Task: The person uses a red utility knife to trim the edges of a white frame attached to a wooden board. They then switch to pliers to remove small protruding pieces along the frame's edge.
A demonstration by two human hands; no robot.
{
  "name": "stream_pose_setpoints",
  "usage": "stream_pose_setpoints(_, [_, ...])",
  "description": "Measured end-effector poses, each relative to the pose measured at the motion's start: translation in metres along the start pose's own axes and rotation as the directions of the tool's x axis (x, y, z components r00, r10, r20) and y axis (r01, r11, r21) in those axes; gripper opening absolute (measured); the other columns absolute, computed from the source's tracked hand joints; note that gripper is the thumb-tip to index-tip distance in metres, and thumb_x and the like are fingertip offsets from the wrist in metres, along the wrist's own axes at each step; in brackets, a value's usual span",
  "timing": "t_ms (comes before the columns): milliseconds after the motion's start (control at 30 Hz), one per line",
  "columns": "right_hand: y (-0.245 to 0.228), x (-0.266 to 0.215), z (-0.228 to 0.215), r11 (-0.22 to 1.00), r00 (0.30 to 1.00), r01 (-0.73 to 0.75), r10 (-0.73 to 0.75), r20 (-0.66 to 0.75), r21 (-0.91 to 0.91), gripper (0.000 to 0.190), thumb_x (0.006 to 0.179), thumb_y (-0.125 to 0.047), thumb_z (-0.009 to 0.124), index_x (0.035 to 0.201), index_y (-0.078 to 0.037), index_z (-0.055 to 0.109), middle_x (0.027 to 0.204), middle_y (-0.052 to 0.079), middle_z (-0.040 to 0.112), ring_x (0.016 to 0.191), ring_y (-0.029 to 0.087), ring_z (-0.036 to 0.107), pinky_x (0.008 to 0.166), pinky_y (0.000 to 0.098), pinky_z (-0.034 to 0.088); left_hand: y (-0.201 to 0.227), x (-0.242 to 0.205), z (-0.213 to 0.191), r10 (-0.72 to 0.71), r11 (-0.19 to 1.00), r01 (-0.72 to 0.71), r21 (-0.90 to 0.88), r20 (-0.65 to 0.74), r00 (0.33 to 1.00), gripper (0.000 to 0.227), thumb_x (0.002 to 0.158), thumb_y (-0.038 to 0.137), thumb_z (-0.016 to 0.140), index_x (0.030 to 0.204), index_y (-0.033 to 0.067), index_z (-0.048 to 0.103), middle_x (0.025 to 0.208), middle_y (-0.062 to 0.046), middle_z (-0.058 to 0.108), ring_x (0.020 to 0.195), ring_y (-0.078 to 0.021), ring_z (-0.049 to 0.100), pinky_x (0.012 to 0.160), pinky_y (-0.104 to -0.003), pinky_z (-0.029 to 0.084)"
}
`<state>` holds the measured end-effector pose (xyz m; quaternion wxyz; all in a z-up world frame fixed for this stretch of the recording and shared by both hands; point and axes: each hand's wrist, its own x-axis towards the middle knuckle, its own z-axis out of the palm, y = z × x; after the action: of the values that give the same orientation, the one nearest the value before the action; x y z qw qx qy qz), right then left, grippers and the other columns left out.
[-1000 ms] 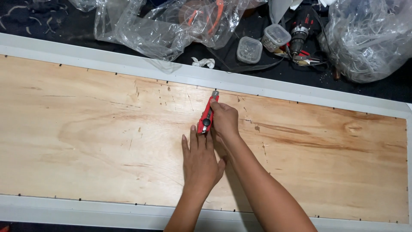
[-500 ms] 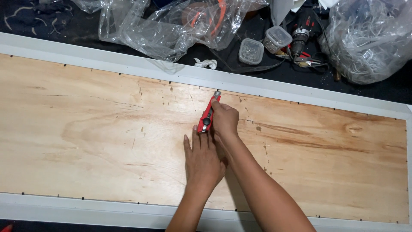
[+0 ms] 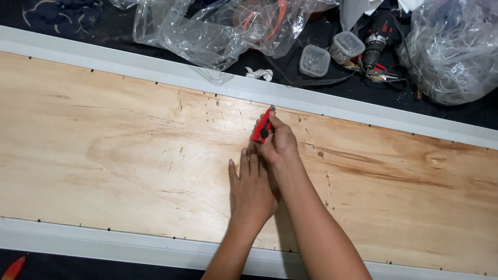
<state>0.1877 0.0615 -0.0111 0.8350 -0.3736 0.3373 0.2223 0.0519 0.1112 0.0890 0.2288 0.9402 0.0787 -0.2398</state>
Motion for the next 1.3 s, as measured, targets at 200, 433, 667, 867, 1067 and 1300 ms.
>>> stream_pose_setpoints(200, [-0.034,-0.048,0.01,0.876,0.995,0.075,-0.099,-0.025,-0.476,0.032,0.107,-0.033,0.055,0.108,-0.003,0.064,0.084,0.011,0.064,0.072,0.022,0.067,0.061,0.034,0.06,0.001,-0.002,-0.009,-0.012,0.999,0.015,-0.041,0.064,0.998,0.091,0.094,0.043,0.064,0.161,-0.001,0.022,0.171,-0.023,0.009,0.159,-0.0393,0.001,0.124,-0.065,0.0])
stream_pose_setpoints(433, [-0.06,-0.008,0.005,-0.358,0.805,0.253,-0.437,0.4,-0.899,0.042,0.091,-0.046,0.065,0.125,-0.022,0.064,0.087,0.005,0.067,0.093,0.033,0.071,0.085,0.048,0.054,0.003,-0.001,-0.009,-0.016,0.999,0.019,-0.04,0.065,0.998,0.091,0.096,0.045,0.062,0.161,-0.0029,0.02,0.171,-0.026,0.01,0.159,-0.0409,0.002,0.123,-0.065,-0.001])
stream_pose_setpoints(667, [-0.055,0.036,-0.033,-0.765,0.508,0.311,-0.368,0.779,-0.564,0.039,0.094,-0.033,0.065,0.131,-0.02,0.066,0.09,0.004,0.07,0.084,0.029,0.073,0.073,0.0486,0.059,0.001,0.0,-0.007,-0.006,0.998,0.01,-0.068,0.058,0.998,0.091,0.096,0.044,0.062,0.161,-0.0034,0.019,0.17,-0.026,0.009,0.159,-0.0417,0.001,0.123,-0.065,-0.002])
stream_pose_setpoints(867, [-0.053,0.039,-0.035,-0.727,0.511,0.322,-0.406,0.758,-0.606,0.036,0.087,-0.023,0.067,0.123,-0.02,0.069,0.087,0.002,0.071,0.082,0.03,0.073,0.073,0.0491,0.06,0.002,0.001,-0.004,-0.017,0.999,0.02,-0.049,0.069,0.997,0.093,0.096,0.046,0.062,0.162,-0.0027,0.019,0.171,-0.026,0.009,0.159,-0.0414,0.0,0.123,-0.066,-0.003])
stream_pose_setpoints(1067, [-0.057,0.032,-0.022,-0.645,0.614,0.317,-0.419,0.669,-0.695,0.032,0.084,-0.018,0.067,0.116,-0.019,0.07,0.083,0.004,0.072,0.084,0.034,0.074,0.077,0.0514,0.059,0.001,0.002,0.0,-0.01,0.998,0.012,-0.057,0.044,0.999,0.093,0.095,0.046,0.064,0.161,-0.0032,0.02,0.17,-0.026,0.01,0.159,-0.0415,0.001,0.123,-0.066,-0.003])
stream_pose_setpoints(1300, [-0.087,0.011,0.003,-0.496,0.845,0.215,-0.337,0.415,-0.841,0.041,0.088,-0.05,0.065,0.127,-0.039,0.066,0.096,0.002,0.076,0.1,0.035,0.073,0.087,0.0512,0.056,0.002,0.003,0.0,-0.024,0.994,0.025,-0.111,0.007,1.0,0.094,0.093,0.049,0.065,0.16,-0.002,0.024,0.169,-0.026,0.014,0.159,-0.0414,0.003,0.123,-0.066,-0.003])
